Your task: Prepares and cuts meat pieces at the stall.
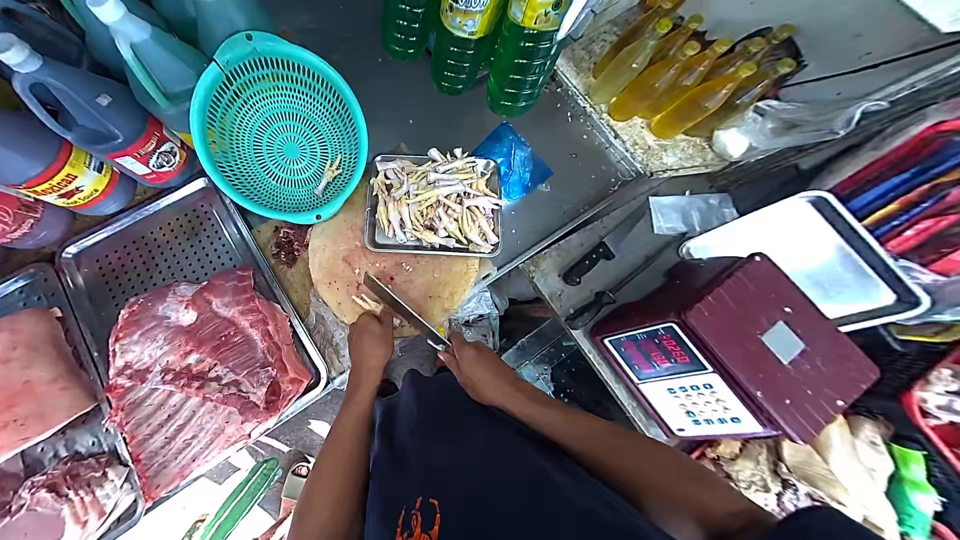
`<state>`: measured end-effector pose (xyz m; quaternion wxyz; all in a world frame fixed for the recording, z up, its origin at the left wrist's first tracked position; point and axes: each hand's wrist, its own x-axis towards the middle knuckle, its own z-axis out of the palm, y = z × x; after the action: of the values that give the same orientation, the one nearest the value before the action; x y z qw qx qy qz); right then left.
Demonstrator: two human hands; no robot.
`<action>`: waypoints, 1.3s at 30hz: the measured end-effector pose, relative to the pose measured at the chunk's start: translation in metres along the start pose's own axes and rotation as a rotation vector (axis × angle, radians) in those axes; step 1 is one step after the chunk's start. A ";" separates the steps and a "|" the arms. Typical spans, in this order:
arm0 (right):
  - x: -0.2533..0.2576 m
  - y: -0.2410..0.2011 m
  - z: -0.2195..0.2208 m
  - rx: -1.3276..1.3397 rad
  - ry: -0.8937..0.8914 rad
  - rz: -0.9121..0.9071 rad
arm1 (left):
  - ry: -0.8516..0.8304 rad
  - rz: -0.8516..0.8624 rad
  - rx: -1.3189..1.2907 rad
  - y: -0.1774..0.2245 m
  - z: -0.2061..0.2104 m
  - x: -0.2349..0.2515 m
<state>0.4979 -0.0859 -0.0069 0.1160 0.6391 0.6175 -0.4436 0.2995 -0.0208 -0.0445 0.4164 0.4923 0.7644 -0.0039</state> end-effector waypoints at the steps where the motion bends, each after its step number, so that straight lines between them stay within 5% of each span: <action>1: -0.002 0.002 -0.003 0.027 0.021 0.002 | 0.010 0.011 0.054 0.003 -0.005 0.000; 4: -0.006 0.014 -0.016 0.057 0.106 0.028 | 0.064 0.081 -0.025 0.021 -0.049 0.023; 9: -0.004 0.059 -0.007 0.015 0.074 0.055 | 0.331 0.255 -0.641 0.066 -0.144 0.072; 12: -0.005 0.062 -0.009 -0.028 0.056 0.043 | 0.287 0.413 -0.309 0.128 -0.151 0.077; 15: -0.008 0.056 -0.013 -0.080 0.065 0.037 | 0.122 0.696 0.143 0.194 -0.101 0.094; 18: -0.013 0.044 -0.013 -0.076 0.062 -0.017 | 0.058 0.704 0.532 0.232 -0.052 0.111; 20: -0.015 0.034 -0.018 -0.087 0.015 -0.077 | 0.041 0.653 0.568 0.240 -0.057 0.113; 25: 0.003 0.031 -0.027 0.045 0.002 -0.087 | 0.059 0.561 -0.126 0.162 -0.112 0.070; 29: 0.018 0.028 -0.029 0.119 0.056 -0.017 | -0.075 0.164 -0.818 0.044 -0.085 0.037; 31: 0.017 0.017 -0.040 0.101 0.063 -0.001 | 0.004 0.064 -0.701 0.005 -0.059 0.032; 35: 0.007 -0.017 -0.061 -0.002 0.158 -0.041 | 0.177 0.202 0.000 -0.009 -0.041 0.023; 39: 0.009 -0.017 -0.032 -0.060 0.210 -0.081 | 0.139 0.285 0.183 -0.014 -0.041 0.026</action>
<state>0.4944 -0.0535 0.0119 0.0517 0.6530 0.6644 -0.3599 0.2587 0.0084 -0.0399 0.3127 0.6304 0.7102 0.0197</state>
